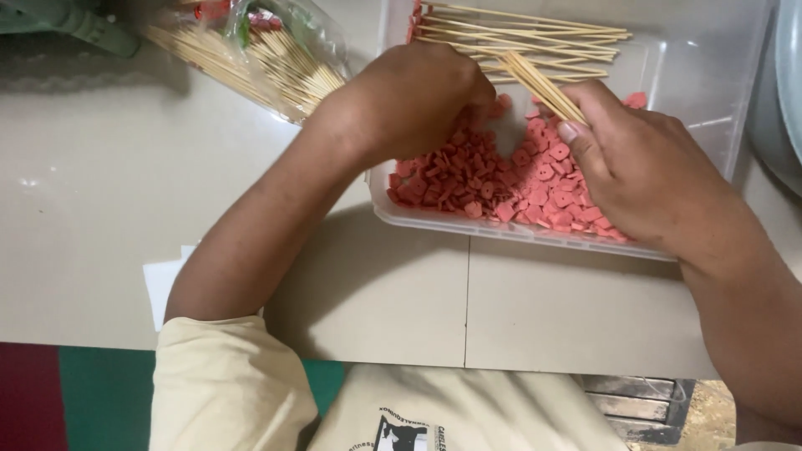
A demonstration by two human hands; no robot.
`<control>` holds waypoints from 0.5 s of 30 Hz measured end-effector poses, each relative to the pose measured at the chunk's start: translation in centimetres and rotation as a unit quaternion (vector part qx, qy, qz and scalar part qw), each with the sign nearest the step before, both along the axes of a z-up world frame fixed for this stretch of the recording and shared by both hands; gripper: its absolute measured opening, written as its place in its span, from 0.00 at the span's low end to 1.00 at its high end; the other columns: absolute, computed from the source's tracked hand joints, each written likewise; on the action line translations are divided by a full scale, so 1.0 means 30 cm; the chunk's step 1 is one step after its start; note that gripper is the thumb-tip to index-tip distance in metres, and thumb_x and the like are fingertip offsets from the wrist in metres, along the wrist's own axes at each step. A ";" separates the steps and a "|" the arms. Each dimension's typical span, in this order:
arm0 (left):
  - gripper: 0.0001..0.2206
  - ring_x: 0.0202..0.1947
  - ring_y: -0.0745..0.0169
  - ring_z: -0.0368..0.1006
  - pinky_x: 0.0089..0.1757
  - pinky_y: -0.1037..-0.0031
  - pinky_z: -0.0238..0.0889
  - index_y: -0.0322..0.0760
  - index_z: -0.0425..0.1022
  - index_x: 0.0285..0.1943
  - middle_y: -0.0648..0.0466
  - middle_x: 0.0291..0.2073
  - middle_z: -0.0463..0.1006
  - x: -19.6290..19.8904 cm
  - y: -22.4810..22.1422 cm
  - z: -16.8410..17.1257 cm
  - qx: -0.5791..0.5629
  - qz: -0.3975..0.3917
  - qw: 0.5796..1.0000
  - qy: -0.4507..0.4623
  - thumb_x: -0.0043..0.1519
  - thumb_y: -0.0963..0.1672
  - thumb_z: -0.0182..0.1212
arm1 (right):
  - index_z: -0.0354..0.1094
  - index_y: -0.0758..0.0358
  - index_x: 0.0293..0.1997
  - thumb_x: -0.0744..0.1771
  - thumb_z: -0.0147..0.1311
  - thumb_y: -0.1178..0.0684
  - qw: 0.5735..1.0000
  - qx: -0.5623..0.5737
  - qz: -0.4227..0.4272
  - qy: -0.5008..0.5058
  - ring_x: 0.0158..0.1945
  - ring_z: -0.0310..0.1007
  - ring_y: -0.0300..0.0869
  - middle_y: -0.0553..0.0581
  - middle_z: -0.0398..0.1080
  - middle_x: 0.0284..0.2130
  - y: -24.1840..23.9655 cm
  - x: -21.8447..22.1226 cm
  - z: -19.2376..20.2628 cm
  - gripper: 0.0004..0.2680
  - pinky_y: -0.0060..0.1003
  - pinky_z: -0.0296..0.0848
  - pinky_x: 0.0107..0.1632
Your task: Skewering small pink food pieces onto wooden sticks for food preparation.
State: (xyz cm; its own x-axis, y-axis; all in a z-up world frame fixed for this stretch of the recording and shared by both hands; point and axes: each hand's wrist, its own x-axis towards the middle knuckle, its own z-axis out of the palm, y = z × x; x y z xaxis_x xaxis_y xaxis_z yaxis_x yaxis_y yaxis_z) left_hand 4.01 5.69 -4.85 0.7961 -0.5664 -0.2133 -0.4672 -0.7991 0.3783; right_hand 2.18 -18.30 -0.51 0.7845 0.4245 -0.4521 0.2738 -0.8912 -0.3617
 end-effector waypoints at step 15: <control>0.13 0.31 0.46 0.78 0.25 0.56 0.69 0.51 0.82 0.28 0.55 0.25 0.81 0.005 -0.020 -0.075 0.094 -0.010 0.991 -0.096 0.55 0.35 0.61 | 0.50 0.55 0.66 0.71 0.36 0.55 0.997 -0.048 0.062 -0.023 0.33 0.68 0.72 0.74 0.70 0.31 -0.015 0.000 -0.028 0.14 0.57 0.62 0.38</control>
